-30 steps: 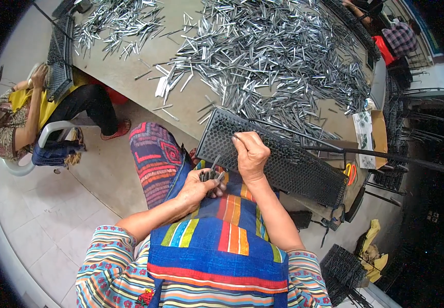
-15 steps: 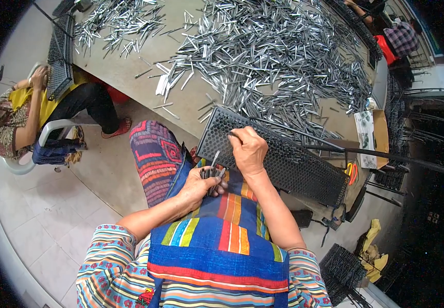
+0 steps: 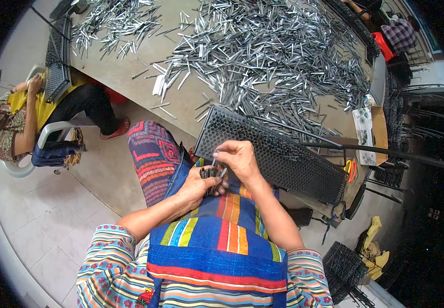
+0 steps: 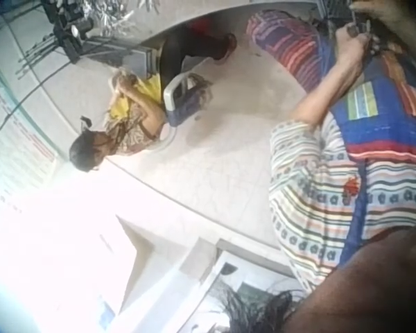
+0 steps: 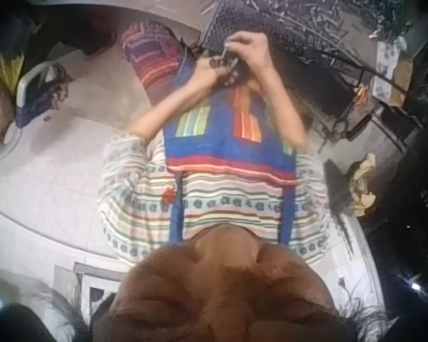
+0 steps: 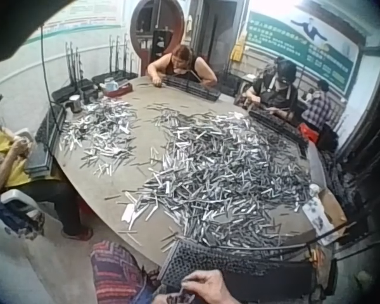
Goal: Sorting metal clips from a pile and inserting them into a mesh grid.
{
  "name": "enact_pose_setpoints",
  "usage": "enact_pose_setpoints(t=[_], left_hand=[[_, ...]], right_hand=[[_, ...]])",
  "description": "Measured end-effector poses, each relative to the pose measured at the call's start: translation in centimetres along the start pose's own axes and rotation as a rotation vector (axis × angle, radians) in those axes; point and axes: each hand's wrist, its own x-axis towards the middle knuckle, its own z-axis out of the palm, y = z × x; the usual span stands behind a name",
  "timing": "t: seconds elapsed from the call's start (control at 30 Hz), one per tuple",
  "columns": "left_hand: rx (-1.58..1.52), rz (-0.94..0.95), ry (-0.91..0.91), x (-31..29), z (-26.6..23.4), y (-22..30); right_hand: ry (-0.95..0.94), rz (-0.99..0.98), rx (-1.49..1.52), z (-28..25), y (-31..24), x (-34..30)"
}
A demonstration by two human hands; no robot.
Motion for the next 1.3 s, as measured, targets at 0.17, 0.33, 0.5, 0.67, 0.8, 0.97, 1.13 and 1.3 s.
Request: enact_pose_setpoints(t=[0.17,0.33,0.5,0.67,0.8,0.97,1.13,1.3], left_hand=[[0.026,-0.033,-0.009,0.4,-0.1,-0.2],[0.0,-0.023,0.083,0.6,0.8,0.2],[-0.027,0.008,0.135,0.9,1.0,0.8],[-0.057,0.004,0.179,1.1,1.2,1.5],[-0.067,0.015,0.185,1.1,1.4,1.8],[-0.091,0.037,0.142,1.1,1.2,1.6],[-0.077,0.027,0.125,1.2,1.5,1.1],[-0.172,0.004,0.117,0.6,2.0,1.6]], right_hand=[[0.322,-0.053,0.223,-0.7,0.8,-0.2],[0.592,-0.339,-0.09,-2.5,2.5,1.4],[0.582,-0.504,-0.582,-1.8,1.2,1.3],[0.529,-0.585,-0.879,-1.5,0.4,0.9],[0.477,-0.571,-0.937,-1.6,0.3,0.3],[0.204,-0.195,-0.446,-2.3,0.1,-1.6],[0.113,0.116,0.135,-1.6,1.6,-3.2],[0.044,0.172,0.174,-1.9,1.1,-3.1]])
